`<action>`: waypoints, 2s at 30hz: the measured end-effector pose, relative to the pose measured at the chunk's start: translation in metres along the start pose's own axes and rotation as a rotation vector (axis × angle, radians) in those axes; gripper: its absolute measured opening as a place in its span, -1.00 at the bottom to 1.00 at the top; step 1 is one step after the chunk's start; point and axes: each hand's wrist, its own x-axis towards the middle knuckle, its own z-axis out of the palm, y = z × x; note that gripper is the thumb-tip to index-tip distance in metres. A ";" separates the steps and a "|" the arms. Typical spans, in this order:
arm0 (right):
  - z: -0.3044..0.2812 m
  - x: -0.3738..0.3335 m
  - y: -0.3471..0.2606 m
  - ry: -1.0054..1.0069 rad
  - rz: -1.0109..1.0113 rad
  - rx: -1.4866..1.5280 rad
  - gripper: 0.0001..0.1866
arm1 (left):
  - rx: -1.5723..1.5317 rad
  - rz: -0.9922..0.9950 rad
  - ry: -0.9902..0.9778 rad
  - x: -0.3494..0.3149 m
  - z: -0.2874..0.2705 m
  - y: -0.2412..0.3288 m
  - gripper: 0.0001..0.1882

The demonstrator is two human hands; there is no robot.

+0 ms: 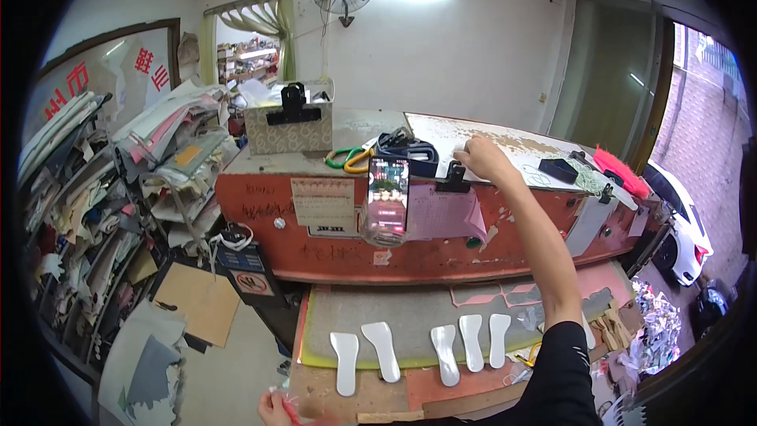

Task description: The person assembles shoe insoles by applying adhesive tape to pink foam pieces and attaching them to white insole bases. They then mark the white insoles with a yellow pen and bundle the finished components together with a rubber band.

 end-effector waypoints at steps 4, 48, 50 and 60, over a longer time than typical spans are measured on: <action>0.001 -0.035 -0.080 0.758 -0.136 0.159 -0.72 | 0.020 -0.049 -0.024 0.006 -0.077 -0.016 -0.60; 0.123 -0.753 0.033 -0.959 1.225 0.078 -0.78 | 0.878 -0.119 -2.027 -0.224 0.243 -0.066 -0.53; 0.077 -0.700 0.086 -0.871 1.225 0.140 -0.77 | 0.870 -0.104 -1.715 -0.228 0.279 -0.040 -0.60; 0.153 -0.591 0.136 -0.690 0.493 0.327 -0.80 | 1.115 0.678 -1.012 -0.303 0.450 -0.095 -0.46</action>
